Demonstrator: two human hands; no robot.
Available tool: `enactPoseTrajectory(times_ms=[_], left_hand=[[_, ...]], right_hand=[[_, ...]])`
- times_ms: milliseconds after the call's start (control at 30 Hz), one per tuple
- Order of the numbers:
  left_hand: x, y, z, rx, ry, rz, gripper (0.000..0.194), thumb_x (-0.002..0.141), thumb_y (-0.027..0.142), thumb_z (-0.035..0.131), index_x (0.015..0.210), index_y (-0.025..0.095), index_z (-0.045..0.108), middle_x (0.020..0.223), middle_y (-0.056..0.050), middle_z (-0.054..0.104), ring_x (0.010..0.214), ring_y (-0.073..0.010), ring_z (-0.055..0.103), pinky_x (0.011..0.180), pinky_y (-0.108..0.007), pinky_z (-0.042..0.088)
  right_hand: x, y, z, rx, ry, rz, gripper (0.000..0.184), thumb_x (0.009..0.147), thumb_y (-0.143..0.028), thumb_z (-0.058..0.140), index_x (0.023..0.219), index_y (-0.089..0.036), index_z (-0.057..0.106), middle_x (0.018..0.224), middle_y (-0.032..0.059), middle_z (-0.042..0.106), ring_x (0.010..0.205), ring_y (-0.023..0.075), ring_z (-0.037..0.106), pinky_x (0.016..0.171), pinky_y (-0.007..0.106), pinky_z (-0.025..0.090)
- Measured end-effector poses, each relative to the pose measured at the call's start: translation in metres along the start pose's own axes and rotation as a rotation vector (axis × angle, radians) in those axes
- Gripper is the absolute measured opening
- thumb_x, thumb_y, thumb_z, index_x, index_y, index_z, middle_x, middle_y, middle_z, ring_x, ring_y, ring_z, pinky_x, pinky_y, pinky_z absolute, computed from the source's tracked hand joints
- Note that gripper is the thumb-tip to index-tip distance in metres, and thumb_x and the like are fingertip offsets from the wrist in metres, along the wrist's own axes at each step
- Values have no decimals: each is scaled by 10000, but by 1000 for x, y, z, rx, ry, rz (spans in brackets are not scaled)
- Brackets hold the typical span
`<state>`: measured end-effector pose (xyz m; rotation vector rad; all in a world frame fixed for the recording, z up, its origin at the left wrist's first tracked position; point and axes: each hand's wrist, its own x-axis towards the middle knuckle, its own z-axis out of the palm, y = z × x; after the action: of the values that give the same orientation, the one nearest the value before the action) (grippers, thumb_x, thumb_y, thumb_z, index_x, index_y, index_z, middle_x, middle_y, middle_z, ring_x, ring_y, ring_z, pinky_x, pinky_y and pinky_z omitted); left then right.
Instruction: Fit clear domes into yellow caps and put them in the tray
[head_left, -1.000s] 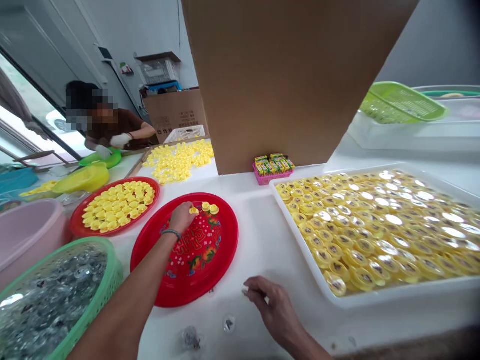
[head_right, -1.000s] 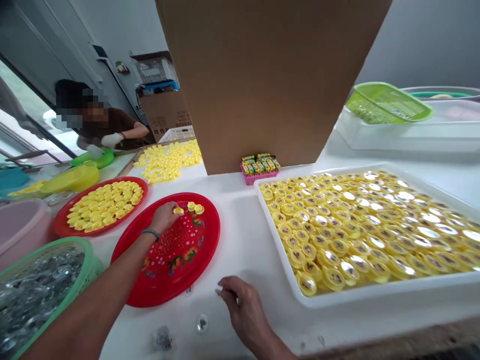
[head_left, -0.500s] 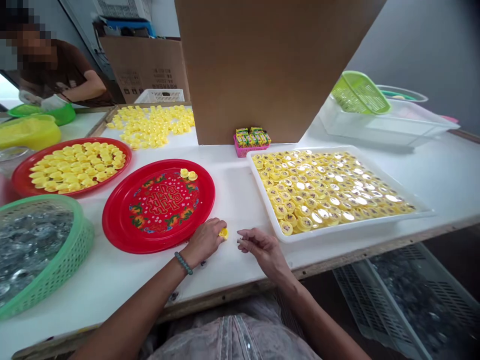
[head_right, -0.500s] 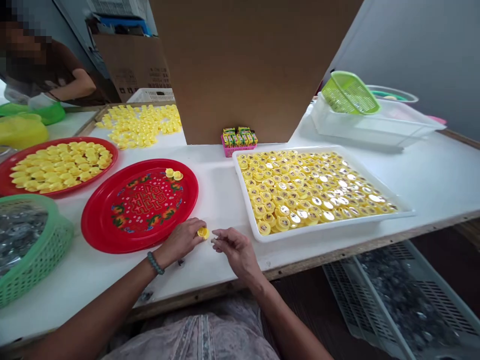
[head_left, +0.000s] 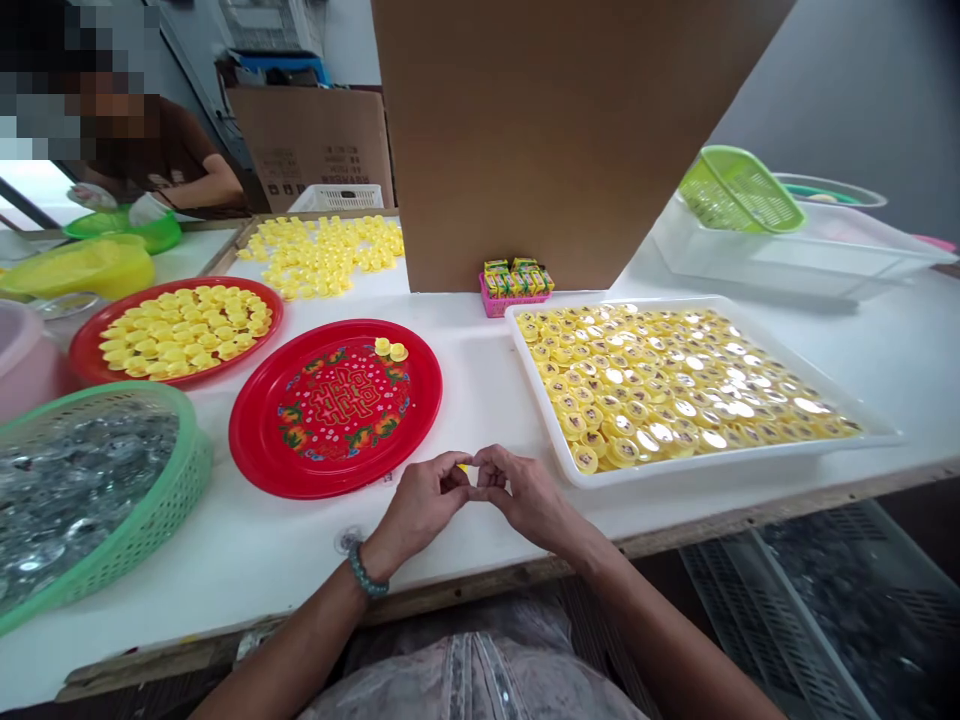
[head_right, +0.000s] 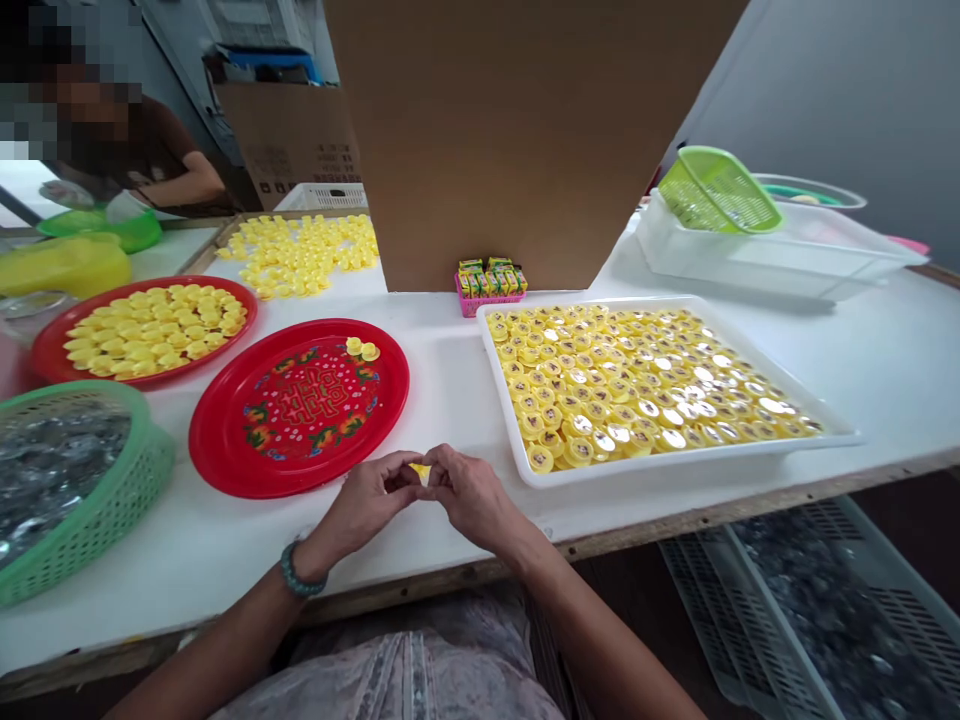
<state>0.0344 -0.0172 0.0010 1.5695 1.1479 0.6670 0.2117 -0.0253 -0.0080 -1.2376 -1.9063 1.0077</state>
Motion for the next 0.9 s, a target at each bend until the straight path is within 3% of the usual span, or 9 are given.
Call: enactPoseTrajectory(times_ms=[100,200,300,433,567,667,900], left_hand=[[1,-11,7,-76,95,-93,274,732,164,567,994,176,648,608,15,605,573,-132,551,565,-248,429],[3,-20,10,-234,213,-144,211,751,248,578,915,148,666,620,-18,616,560,-139,558,548,-257,444],[4,-19,12,-477,291,-149,230,710,311,653,855,132,652,716,-66,654,645,-165,603,597,-274,483],[-1,-13,13,-648,349,-171,252,659,303,718,816,127,630,731,-75,666,685,-158,612,630,-253,473],[-8,-17,13,-553,287,-240,252,682,314,698,836,119,655,708,-64,671,620,-130,578,601,-237,447],[-12,-27,15,-456,201,-265,237,718,345,662,816,129,668,733,-59,675,636,-139,584,607,-243,455],[-16,-39,15,-221,164,-199,191,768,346,596,823,175,660,745,-26,681,660,-158,612,619,-251,470]], right_hand=[[3,3,4,-2,21,-42,234,805,-170,593,1022,-206,512,790,0,616,677,123,577,649,241,467],[3,9,13,-34,150,-40,275,803,-236,617,1062,-208,528,908,44,630,734,149,604,679,273,499],[3,12,26,-87,197,-19,267,792,-334,640,1027,-220,585,827,39,632,662,161,602,598,273,502],[2,5,40,-173,256,-93,237,847,-302,565,1067,-222,600,815,50,638,656,170,613,589,277,496],[-5,4,42,-318,230,-160,269,857,-258,547,1115,-193,581,853,74,642,750,200,617,640,301,496],[-14,7,43,-345,171,-135,282,857,-258,557,1128,-181,567,862,78,642,762,198,610,657,301,496],[-21,12,44,-287,121,-97,252,833,-198,573,1083,-216,595,914,68,652,827,187,615,727,293,496]])
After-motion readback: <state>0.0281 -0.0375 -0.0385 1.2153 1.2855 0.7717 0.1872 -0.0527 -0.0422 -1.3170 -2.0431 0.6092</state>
